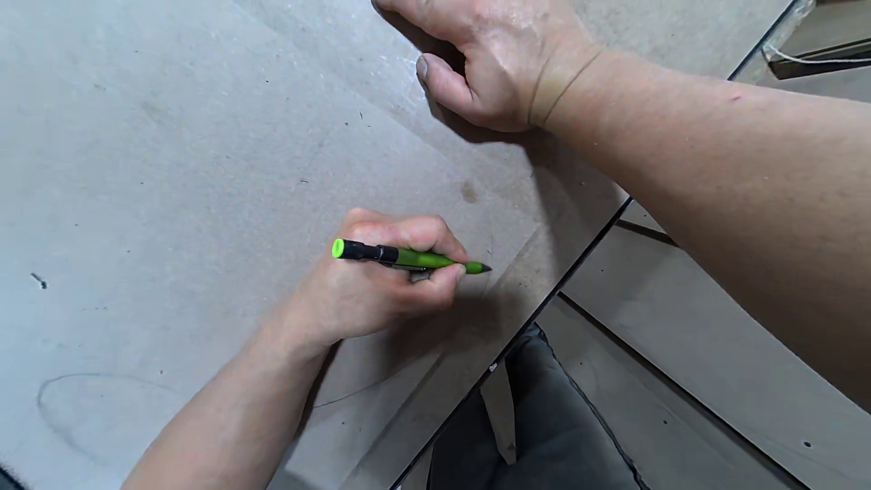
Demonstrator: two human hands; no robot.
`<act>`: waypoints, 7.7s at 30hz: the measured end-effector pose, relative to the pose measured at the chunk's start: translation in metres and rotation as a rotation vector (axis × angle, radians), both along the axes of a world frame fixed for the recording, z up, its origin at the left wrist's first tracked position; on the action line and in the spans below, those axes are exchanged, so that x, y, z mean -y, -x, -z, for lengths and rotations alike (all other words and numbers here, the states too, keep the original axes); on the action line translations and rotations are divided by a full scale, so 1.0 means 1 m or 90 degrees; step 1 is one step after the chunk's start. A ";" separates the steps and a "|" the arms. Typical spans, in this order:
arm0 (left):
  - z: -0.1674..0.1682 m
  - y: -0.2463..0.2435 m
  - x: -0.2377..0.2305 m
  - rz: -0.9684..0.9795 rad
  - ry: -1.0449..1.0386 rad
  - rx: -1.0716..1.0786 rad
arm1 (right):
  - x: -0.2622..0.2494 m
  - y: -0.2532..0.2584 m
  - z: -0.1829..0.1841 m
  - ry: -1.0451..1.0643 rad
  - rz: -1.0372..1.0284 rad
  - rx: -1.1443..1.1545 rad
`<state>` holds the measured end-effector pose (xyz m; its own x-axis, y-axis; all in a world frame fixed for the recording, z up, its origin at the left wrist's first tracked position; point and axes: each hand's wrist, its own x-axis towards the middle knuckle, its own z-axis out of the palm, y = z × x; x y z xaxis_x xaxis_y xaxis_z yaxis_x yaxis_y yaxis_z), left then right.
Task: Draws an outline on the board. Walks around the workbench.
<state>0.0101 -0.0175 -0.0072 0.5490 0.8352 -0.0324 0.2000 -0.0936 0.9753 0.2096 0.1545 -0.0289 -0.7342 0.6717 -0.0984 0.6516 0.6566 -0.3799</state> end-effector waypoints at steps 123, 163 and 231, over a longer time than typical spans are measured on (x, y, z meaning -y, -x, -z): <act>0.009 -0.065 0.011 -0.953 -0.110 -0.008 | -0.008 -0.003 0.010 -0.108 -0.102 -0.066; 0.005 -0.051 0.026 -0.611 -0.088 0.017 | -0.008 -0.003 0.010 -0.106 -0.102 -0.063; -0.113 -0.088 0.357 -1.107 0.170 0.028 | -0.006 0.000 0.003 -0.100 -0.111 -0.058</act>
<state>0.0986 -0.3746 0.1058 -0.8884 0.3754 -0.2642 -0.1389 0.3288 0.9341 0.2096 0.1609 -0.0320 -0.8414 0.5359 0.0693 0.4907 0.8115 -0.3171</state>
